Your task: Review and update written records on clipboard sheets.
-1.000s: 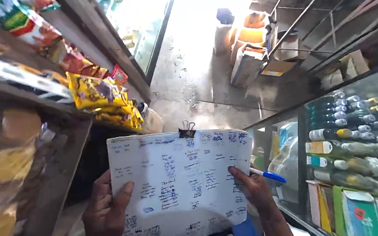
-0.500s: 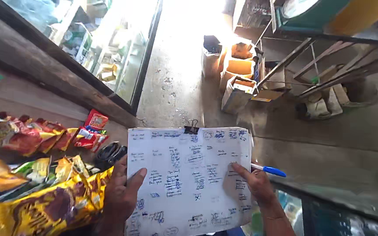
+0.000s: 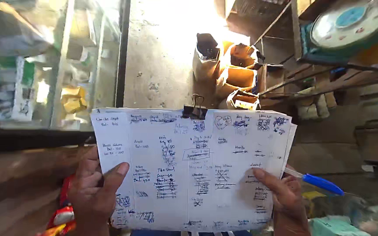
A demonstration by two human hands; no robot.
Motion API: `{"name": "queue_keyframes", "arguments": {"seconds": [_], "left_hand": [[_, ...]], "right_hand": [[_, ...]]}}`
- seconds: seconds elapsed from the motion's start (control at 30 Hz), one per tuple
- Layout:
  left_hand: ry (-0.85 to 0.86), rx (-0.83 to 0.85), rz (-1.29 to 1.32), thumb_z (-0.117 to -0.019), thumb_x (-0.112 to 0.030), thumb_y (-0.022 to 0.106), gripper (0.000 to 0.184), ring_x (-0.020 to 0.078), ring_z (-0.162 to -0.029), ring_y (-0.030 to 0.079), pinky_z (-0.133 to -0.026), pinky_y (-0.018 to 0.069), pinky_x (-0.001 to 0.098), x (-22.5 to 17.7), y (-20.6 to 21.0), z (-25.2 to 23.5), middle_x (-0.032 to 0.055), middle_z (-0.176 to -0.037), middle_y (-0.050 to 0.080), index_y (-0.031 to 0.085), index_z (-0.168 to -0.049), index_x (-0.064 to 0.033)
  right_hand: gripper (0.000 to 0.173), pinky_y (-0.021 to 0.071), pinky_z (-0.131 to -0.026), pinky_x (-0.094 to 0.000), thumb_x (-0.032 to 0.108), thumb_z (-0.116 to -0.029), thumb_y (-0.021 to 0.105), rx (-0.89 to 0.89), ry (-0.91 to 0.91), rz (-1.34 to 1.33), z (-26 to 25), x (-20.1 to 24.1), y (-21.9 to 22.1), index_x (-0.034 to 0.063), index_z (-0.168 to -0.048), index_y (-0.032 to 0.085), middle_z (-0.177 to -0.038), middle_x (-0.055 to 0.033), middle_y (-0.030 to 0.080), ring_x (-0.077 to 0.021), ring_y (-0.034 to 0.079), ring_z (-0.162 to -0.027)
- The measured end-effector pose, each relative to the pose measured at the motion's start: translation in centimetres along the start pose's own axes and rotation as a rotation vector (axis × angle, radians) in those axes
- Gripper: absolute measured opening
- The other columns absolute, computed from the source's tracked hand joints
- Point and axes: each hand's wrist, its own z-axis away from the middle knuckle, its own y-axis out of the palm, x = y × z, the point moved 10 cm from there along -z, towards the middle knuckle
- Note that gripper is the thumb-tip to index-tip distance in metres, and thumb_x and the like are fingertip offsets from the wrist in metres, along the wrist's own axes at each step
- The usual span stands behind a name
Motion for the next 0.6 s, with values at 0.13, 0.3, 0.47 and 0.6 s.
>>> {"name": "queue_keyframes", "arguments": {"seconds": [0.13,0.3,0.47,0.6], "left_hand": [[0.042,0.125,0.076,-0.0956,-0.01,0.063,0.047,0.0058,-0.107,0.07,-0.091,0.0607,0.0247,0.7,2.5,-10.8,-0.0097,-0.123,0.07,0.046,-0.139,-0.005],[0.068,0.182,0.107,-0.0944,-0.009,0.064,0.049,0.0041,-0.105,0.07,-0.09,0.061,0.024,2.4,8.5,-25.3,-0.0115,-0.121,0.07,0.045,-0.139,-0.0024],[0.114,0.14,0.051,-0.0936,-0.007,0.062,0.049,0.0015,-0.106,0.069,-0.091,0.0603,0.0225,1.9,12.5,-39.6,-0.0146,-0.12,0.07,0.043,-0.138,-0.0024],[0.134,0.112,0.071,-0.0954,-0.009,0.063,0.05,0.0004,-0.111,0.067,-0.096,0.0581,0.0226,-0.2,14.1,-49.4,-0.0168,-0.125,0.068,0.043,-0.141,-0.0051]], "right_hand": [[0.027,0.0621,-0.085,-0.0208,0.009,-0.0915,0.071,-0.1,-0.039,0.074,-6.3,3.0,1.8,0.021,-0.115,0.073,-0.103,0.0088,0.078,-0.0019,0.074,-0.092],[0.027,0.0612,-0.085,-0.0189,0.009,-0.0909,0.071,-0.233,-0.122,0.128,-17.8,5.4,2.0,0.023,-0.113,0.074,-0.103,0.0108,0.078,0.0001,0.073,-0.093],[0.027,0.0605,-0.084,-0.0168,0.011,-0.0922,0.071,-0.193,-0.18,0.134,-33.3,9.2,3.1,0.0271,-0.114,0.073,-0.103,0.0145,0.077,0.0028,0.072,-0.092],[0.028,0.0605,-0.084,-0.0169,0.012,-0.0915,0.072,-0.169,-0.19,0.145,-43.8,14.2,5.1,0.0273,-0.115,0.074,-0.103,0.0137,0.078,0.0026,0.072,-0.092]]}}
